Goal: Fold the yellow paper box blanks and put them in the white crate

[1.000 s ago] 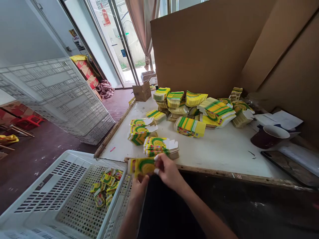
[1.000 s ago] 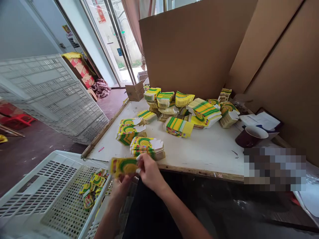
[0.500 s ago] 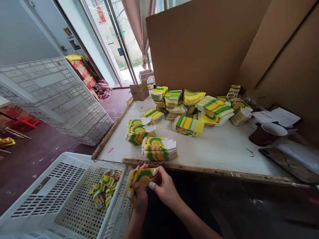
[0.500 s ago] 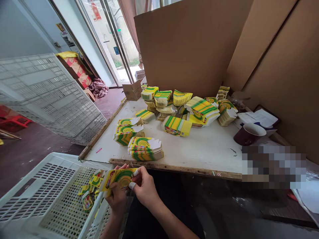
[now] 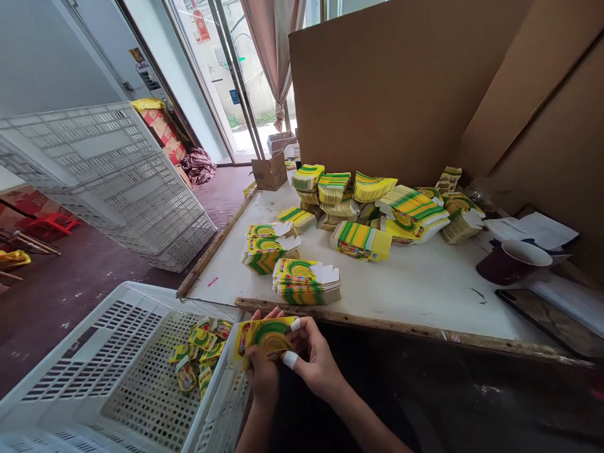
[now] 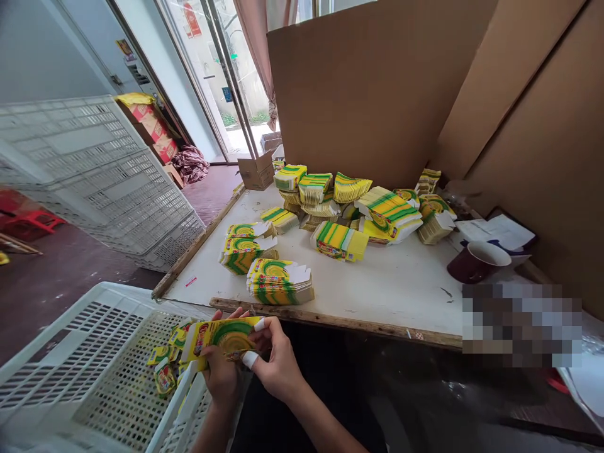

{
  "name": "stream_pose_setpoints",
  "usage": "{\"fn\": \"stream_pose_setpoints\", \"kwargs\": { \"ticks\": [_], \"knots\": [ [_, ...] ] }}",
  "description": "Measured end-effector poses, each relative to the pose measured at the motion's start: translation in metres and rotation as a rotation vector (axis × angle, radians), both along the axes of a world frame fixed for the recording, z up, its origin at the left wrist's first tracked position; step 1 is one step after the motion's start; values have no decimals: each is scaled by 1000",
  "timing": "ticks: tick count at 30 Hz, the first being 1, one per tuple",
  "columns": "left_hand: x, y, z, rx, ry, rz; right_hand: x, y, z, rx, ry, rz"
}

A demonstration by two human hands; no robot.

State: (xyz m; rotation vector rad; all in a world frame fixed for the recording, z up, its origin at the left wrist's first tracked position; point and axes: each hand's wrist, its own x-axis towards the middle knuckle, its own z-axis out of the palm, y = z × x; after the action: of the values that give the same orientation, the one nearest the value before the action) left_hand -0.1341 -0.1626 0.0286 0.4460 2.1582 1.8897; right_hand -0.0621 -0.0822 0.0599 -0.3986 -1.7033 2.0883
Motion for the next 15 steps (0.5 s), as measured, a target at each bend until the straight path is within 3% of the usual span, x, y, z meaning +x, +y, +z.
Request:
{"fn": "stream_pose_setpoints", "kwargs": {
  "ticks": [5, 11, 15],
  "knots": [
    [5, 4, 14, 409, -225, 119, 6, -3, 0, -8, 35, 70],
    [8, 4, 14, 629, -280, 87, 11, -10, 0, 21, 13, 153],
    [10, 4, 15, 640, -224, 28, 8, -13, -2, -148, 34, 242]
  ]
}}
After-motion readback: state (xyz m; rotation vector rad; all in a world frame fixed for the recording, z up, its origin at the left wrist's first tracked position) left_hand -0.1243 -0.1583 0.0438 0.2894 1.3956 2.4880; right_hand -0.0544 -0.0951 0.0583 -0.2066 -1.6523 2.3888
